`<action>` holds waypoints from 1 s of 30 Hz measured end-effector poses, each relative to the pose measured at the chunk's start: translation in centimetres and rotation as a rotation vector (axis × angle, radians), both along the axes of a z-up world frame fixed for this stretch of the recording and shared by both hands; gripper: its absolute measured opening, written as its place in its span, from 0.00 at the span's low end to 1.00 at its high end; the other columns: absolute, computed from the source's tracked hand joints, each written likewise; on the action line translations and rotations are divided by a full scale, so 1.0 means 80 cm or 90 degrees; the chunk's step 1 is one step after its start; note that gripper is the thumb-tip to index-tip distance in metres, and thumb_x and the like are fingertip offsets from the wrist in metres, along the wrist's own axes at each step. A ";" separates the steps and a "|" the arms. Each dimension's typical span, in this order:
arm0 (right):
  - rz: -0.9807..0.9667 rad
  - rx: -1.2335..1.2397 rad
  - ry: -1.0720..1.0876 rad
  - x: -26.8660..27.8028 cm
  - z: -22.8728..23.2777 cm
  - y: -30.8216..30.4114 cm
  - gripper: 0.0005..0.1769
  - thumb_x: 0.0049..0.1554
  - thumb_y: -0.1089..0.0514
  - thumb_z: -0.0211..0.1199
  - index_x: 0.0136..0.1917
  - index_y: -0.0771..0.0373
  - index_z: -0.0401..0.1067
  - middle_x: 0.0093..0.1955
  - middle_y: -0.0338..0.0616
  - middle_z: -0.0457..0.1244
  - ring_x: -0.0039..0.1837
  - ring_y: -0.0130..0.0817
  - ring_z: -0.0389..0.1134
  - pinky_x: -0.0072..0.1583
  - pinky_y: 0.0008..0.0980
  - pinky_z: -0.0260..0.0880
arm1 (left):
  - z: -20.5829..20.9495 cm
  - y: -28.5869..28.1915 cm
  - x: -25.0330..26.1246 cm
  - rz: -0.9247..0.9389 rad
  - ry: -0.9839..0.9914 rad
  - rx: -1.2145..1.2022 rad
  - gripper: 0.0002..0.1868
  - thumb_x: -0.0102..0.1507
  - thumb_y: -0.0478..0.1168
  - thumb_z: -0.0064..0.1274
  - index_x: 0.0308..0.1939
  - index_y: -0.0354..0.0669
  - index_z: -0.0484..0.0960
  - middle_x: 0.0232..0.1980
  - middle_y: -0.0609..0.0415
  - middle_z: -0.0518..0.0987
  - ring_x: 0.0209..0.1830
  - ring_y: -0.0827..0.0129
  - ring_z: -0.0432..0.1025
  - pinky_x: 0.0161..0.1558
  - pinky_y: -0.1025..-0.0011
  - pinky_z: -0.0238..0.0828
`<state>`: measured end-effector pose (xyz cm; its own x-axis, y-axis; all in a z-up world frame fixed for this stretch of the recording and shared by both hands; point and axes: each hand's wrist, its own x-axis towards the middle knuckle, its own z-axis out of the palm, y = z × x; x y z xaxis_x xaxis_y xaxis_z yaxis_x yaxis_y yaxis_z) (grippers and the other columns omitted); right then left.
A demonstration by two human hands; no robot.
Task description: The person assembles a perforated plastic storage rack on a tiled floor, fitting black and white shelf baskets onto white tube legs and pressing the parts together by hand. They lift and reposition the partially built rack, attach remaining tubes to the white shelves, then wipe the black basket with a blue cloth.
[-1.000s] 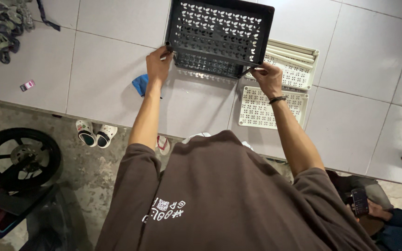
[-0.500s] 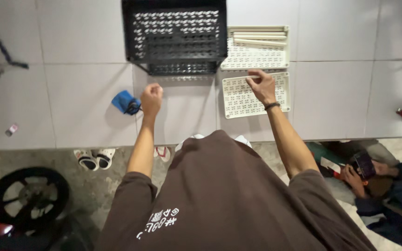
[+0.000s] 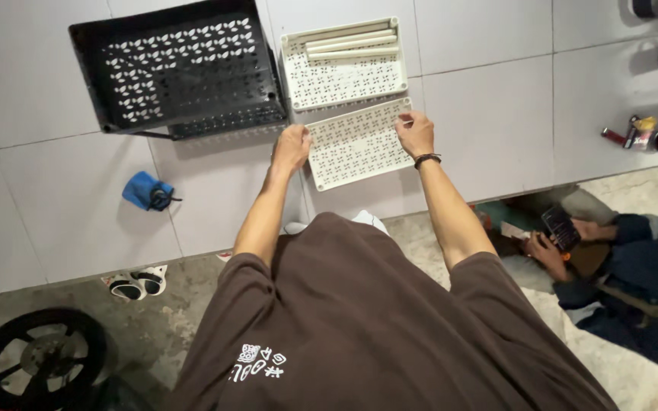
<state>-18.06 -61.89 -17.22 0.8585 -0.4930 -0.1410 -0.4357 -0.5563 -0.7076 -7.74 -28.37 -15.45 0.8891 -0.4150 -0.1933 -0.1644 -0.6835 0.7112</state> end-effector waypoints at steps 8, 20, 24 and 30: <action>0.015 -0.056 0.006 0.070 -0.032 -0.068 0.12 0.55 0.55 0.68 0.48 0.65 0.79 0.49 0.52 0.70 0.48 0.44 0.73 0.54 0.41 0.73 | -0.045 -0.070 0.056 -0.052 -0.100 0.129 0.14 0.61 0.38 0.59 0.47 0.36 0.79 0.50 0.41 0.75 0.54 0.46 0.72 0.53 0.54 0.72; 0.295 -0.213 -0.037 0.213 -0.065 -0.051 0.20 0.51 0.63 0.68 0.58 0.63 0.71 0.62 0.53 0.63 0.63 0.55 0.63 0.64 0.48 0.66 | -0.146 -0.075 0.100 -0.208 -0.162 0.364 0.09 0.64 0.36 0.48 0.37 0.44 0.85 0.42 0.52 0.83 0.49 0.57 0.77 0.44 0.58 0.78; 0.362 -0.281 -0.015 0.236 -0.081 -0.040 0.26 0.48 0.62 0.68 0.61 0.63 0.70 0.61 0.53 0.62 0.61 0.54 0.63 0.62 0.50 0.65 | -0.154 -0.079 0.099 -0.204 -0.172 0.347 0.10 0.63 0.36 0.48 0.33 0.45 0.86 0.39 0.52 0.84 0.47 0.58 0.78 0.42 0.61 0.80; 0.367 -0.366 0.126 0.245 -0.096 -0.026 0.15 0.54 0.64 0.59 0.56 0.60 0.70 0.59 0.48 0.63 0.62 0.51 0.65 0.57 0.50 0.68 | -0.148 -0.081 0.102 -0.236 -0.156 0.366 0.09 0.63 0.36 0.49 0.36 0.46 0.87 0.42 0.53 0.83 0.51 0.58 0.77 0.43 0.62 0.79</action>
<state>1.53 -63.94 -24.91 0.9840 -0.0260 -0.1762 -0.0591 -0.9809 -0.1854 0.40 -34.82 -27.27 0.7556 -0.5897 -0.2850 -0.5659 -0.8069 0.1694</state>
